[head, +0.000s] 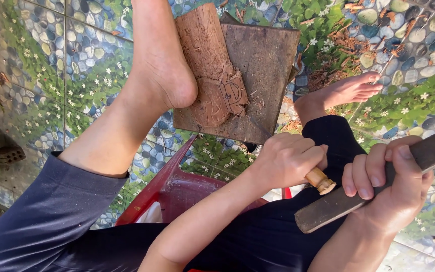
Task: Carving a decorative design into a wooden block using a hammer and chisel while sitting on a low stool.
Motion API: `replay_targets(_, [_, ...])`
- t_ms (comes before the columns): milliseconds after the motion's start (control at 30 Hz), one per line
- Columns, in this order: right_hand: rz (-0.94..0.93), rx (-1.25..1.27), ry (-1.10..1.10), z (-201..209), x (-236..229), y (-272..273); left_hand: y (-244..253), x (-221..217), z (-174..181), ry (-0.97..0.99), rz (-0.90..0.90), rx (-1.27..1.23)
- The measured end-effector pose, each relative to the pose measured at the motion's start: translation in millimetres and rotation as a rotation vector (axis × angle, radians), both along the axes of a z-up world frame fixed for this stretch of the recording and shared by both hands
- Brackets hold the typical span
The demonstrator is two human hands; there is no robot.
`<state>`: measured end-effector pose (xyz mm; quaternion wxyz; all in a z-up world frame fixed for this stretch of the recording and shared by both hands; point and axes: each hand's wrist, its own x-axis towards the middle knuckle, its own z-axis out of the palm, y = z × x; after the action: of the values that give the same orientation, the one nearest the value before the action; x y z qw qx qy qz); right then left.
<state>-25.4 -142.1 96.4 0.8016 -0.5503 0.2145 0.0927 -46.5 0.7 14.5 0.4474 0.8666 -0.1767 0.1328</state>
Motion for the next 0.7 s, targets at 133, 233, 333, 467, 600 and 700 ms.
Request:
replay_targets(133, [-0.004, 0.020, 0.010, 1, -1, 1, 9, 10, 12, -0.003, -0.021, -0.028])
replay_targets(233, [-0.011, 0.039, 0.018, 0, -1, 1, 7, 11, 10, -0.033, 0.122, -0.023])
replay_targets(333, [-0.016, 0.031, 0.023, 1, 0, 2, 5, 13, 7, -0.018, 0.134, -0.036])
replay_targets(467, [-0.024, 0.069, 0.000, 1, -1, 1, 3, 11, 8, -0.036, 0.151, -0.031])
replay_targets(600, [-0.017, 0.041, -0.010, 2, -2, 2, -2, 6, 12, -0.003, 0.141, -0.083])
replay_targets(700, [-0.018, 0.029, 0.001, 3, -2, 3, -5, 3, 11, -0.014, 0.102, -0.084])
